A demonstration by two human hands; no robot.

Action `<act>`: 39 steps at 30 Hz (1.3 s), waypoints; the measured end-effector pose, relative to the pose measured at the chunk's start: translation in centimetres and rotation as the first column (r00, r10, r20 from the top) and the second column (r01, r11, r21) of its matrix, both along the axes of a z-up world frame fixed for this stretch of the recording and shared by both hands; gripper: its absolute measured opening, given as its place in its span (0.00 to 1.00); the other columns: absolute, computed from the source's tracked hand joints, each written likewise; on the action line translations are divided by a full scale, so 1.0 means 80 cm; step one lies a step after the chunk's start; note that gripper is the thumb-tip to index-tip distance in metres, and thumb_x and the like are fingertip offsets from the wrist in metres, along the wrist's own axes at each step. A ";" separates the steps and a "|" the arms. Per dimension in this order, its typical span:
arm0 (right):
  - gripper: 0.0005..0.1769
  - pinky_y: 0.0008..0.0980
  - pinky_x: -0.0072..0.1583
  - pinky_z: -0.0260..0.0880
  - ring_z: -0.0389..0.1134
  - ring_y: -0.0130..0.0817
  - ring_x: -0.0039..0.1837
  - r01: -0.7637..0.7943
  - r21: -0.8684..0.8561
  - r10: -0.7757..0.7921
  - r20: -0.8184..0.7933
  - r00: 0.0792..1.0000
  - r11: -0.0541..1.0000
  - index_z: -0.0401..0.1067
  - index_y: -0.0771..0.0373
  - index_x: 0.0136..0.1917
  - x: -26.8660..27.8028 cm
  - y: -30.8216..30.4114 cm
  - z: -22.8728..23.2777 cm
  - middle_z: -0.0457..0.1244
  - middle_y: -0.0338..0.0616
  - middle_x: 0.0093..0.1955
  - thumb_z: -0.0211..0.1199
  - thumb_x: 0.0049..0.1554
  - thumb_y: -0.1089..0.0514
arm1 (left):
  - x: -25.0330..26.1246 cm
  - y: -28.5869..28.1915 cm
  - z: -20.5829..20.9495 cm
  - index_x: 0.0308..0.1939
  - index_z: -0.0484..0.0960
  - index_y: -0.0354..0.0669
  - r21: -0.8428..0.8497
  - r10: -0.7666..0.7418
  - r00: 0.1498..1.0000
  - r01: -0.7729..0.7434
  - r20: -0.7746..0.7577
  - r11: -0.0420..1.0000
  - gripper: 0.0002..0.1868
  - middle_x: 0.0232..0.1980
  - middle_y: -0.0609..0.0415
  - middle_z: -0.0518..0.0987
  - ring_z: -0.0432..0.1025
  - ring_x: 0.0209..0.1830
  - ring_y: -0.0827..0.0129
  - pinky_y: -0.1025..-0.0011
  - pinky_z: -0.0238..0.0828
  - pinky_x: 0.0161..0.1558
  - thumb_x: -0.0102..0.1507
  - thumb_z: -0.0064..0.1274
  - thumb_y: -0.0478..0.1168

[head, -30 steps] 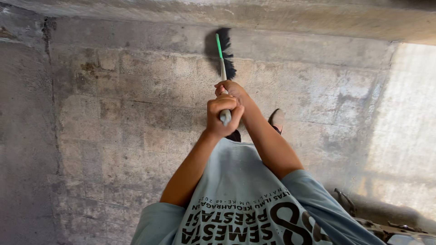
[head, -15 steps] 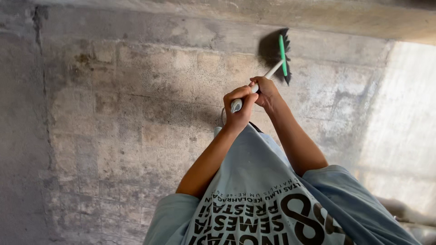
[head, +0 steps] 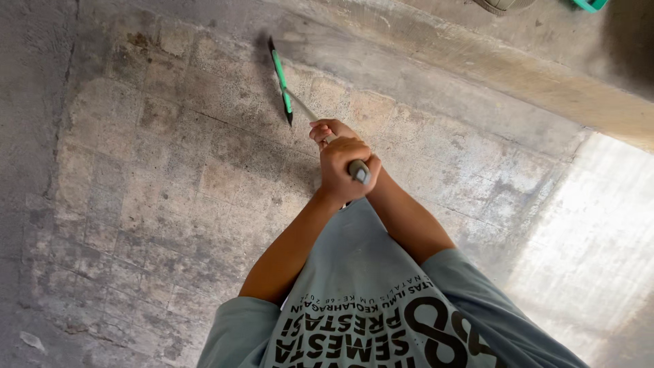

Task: The person sweeps the concrete floor of a narrow indoor area using a broom, pushing debris along the walls and around a parked motorcycle.

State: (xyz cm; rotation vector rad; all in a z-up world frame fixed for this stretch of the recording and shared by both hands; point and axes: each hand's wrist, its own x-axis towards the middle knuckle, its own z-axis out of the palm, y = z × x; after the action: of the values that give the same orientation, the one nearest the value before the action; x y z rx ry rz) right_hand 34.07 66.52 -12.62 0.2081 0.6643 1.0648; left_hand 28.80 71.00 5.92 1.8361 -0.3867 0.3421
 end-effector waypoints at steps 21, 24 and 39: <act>0.11 0.28 0.33 0.62 0.58 0.26 0.29 -0.093 -0.581 0.212 0.141 0.967 0.809 0.59 0.62 0.41 0.015 0.167 -0.118 0.59 0.39 0.29 0.58 0.63 0.63 | -0.019 0.199 -0.029 0.19 0.61 0.36 -0.131 0.233 0.922 -0.284 -0.309 0.950 0.18 0.19 0.58 0.63 0.56 0.20 0.78 0.73 0.51 0.26 0.60 0.52 0.26; 0.13 0.27 0.37 0.62 0.59 0.25 0.30 -0.141 -0.398 0.220 0.160 0.962 0.906 0.58 0.61 0.39 0.014 0.255 -0.111 0.59 0.38 0.29 0.56 0.65 0.60 | -0.004 0.257 -0.023 0.22 0.58 0.35 -0.193 0.176 0.963 -0.216 -0.204 0.957 0.19 0.22 0.54 0.61 0.55 0.23 0.72 0.69 0.53 0.31 0.61 0.51 0.25; 0.19 0.30 0.35 0.61 0.55 0.26 0.29 0.309 -0.522 -0.335 0.046 0.941 0.795 0.59 0.52 0.32 -0.036 0.242 0.135 0.56 0.33 0.26 0.52 0.66 0.50 | 0.029 0.317 0.056 0.19 0.61 0.40 -0.424 -0.222 0.974 0.178 -0.056 0.888 0.17 0.18 0.56 0.63 0.56 0.18 0.73 0.69 0.60 0.29 0.55 0.54 0.28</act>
State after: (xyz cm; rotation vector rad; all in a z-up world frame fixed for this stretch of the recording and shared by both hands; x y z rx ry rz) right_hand 31.22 85.92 -1.85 -0.1285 0.9044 0.5187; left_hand 31.16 96.33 10.39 1.3732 -0.3940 0.1688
